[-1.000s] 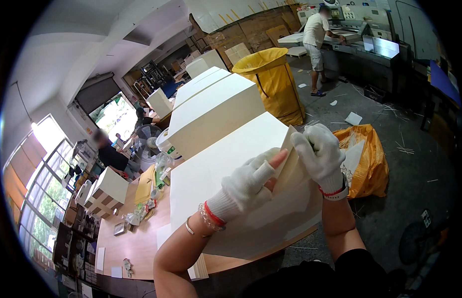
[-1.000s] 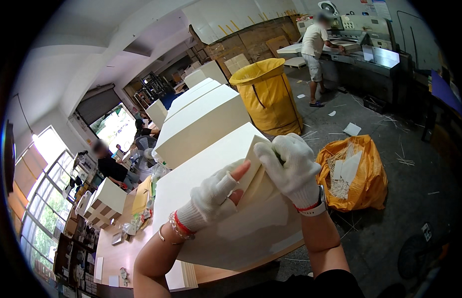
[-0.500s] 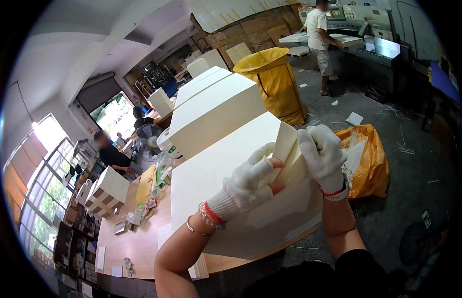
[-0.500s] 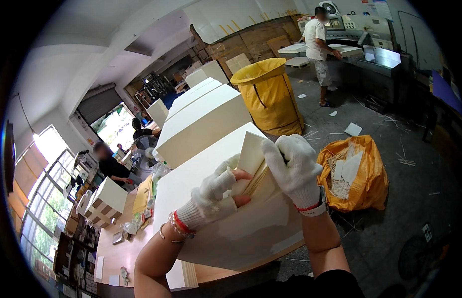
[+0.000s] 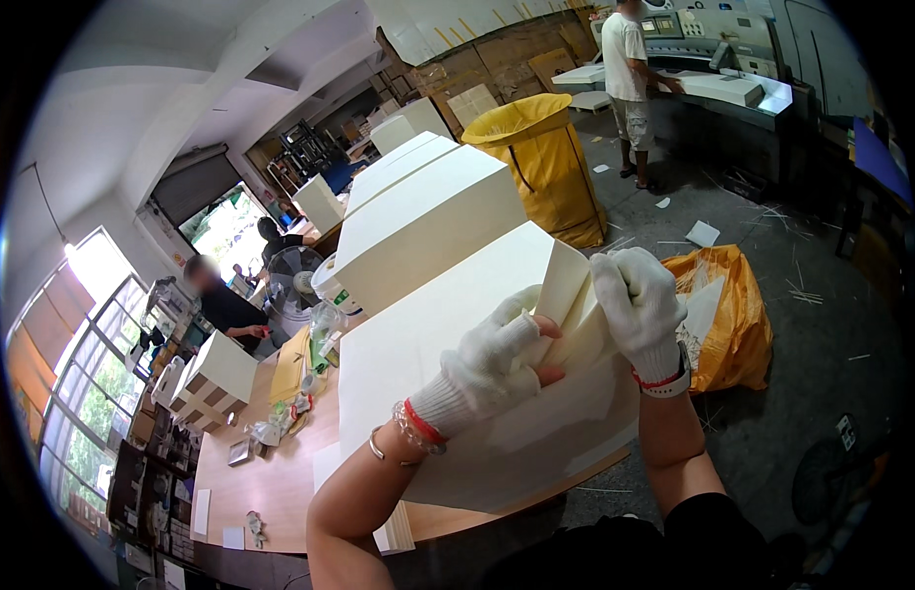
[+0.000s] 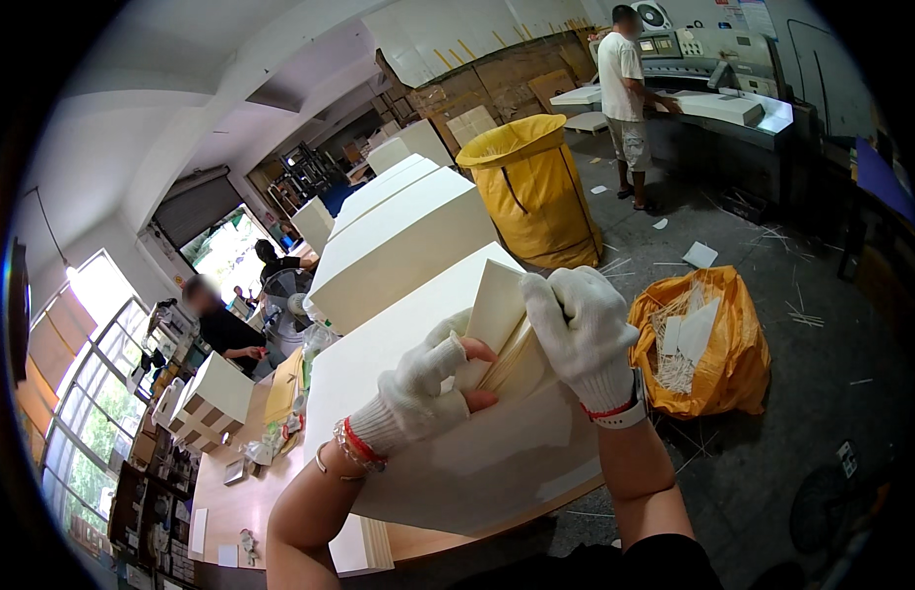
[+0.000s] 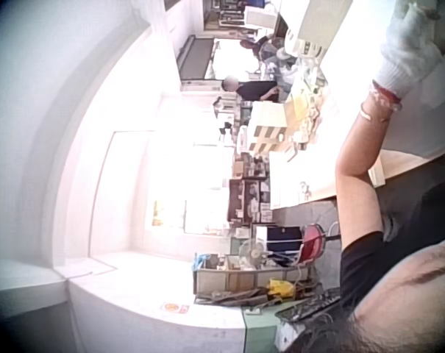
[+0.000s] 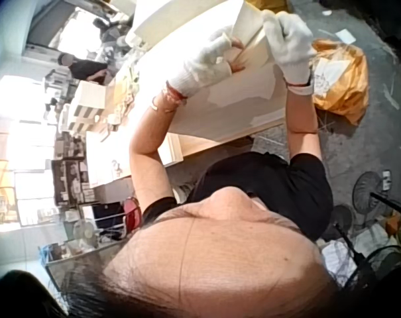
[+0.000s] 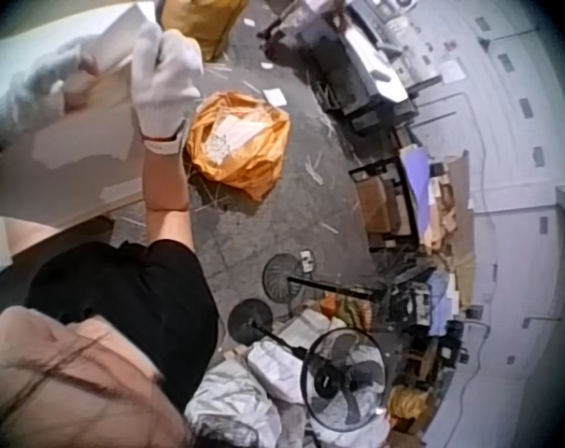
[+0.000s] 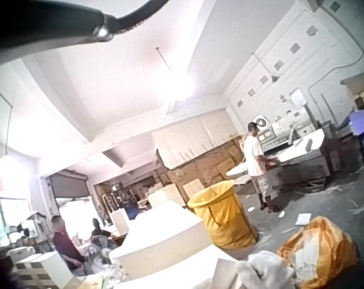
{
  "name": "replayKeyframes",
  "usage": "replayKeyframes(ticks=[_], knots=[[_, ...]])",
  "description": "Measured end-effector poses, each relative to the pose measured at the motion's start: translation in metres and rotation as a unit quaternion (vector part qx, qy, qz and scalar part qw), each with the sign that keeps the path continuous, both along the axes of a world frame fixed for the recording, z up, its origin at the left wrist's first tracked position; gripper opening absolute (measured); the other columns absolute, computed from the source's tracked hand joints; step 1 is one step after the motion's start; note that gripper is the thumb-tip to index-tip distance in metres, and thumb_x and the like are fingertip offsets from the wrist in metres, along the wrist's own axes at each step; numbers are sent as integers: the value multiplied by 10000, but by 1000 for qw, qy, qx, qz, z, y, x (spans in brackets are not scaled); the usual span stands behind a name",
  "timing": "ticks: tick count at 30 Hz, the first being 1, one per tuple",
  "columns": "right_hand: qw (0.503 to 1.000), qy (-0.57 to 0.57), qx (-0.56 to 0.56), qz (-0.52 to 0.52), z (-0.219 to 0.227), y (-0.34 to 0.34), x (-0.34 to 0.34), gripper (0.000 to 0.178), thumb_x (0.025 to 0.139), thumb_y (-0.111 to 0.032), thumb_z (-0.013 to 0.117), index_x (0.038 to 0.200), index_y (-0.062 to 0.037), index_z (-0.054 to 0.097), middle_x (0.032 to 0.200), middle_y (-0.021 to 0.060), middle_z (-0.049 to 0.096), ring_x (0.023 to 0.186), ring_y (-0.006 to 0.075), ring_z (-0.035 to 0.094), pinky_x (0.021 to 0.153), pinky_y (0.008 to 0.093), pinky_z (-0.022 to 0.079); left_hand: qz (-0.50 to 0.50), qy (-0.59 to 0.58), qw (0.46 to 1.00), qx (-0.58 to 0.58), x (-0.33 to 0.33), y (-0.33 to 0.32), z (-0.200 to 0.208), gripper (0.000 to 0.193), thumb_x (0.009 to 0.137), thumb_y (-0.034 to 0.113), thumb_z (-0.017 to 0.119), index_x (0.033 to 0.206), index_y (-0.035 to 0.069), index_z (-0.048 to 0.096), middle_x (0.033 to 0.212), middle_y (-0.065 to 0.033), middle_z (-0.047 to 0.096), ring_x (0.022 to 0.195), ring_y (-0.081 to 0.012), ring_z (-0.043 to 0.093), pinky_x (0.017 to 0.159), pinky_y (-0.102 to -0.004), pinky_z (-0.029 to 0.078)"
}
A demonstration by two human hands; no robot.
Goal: The person repeatedly picks up white rectangular panels from a table and places them onto a stack of similar panels. The person wears white gloves and handles the panels one at a time in a repetitive loop.
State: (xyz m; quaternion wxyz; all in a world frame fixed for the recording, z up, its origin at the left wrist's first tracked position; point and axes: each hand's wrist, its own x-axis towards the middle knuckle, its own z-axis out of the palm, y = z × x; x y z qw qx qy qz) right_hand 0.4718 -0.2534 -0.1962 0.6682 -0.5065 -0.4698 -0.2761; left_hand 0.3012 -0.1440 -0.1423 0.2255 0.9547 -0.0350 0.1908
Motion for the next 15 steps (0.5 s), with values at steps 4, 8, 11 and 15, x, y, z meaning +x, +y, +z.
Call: replayKeyframes(ticks=[4, 8, 11, 15], knots=[[1000, -26, 9, -15, 1, 2, -2, 244, 905, -81, 626, 691, 18, 561, 559, 76, 430, 517, 205, 446, 532, 351, 371, -19, -27, 999, 6, 0, 8, -6, 413, 718, 38, 812, 1072, 84, 603, 1343, -185, 514, 1130, -339, 583, 903, -357, 507], [999, 42, -3, 33, 5, -3, -5, 296, 897, -98, 643, 647, 7, 524, 553, 79, 431, 516, 209, 441, 533, 356, 373, -41, -26, 999, -3, 0, 5, -1, 348, 781, 0, 736, 1109, 39, 625, 1339, -192, 514, 1178, -323, 560, 945, -346, 468], [999, 33, -6, 27, 6, -2, -6, 325, 895, -113, 652, 628, -2, 504, 556, 84, 440, 519, 214, 444, 534, 360, 377, -23, 52, 998, 1, -4, 10, 0, 319, 824, -13, 679, 1138, 8, 630, 1333, -193, 517, 1203, -316, 549, 967, -338, 448], [998, 54, -14, 20, 2, -1, -4, 321, 901, -111, 644, 631, -2, 509, 557, 87, 445, 526, 215, 457, 538, 360, 380, -56, 48, 997, -15, -1, 10, 2, 332, 813, -23, 687, 1139, 24, 637, 1320, -182, 525, 1187, -314, 559, 970, -338, 446]])
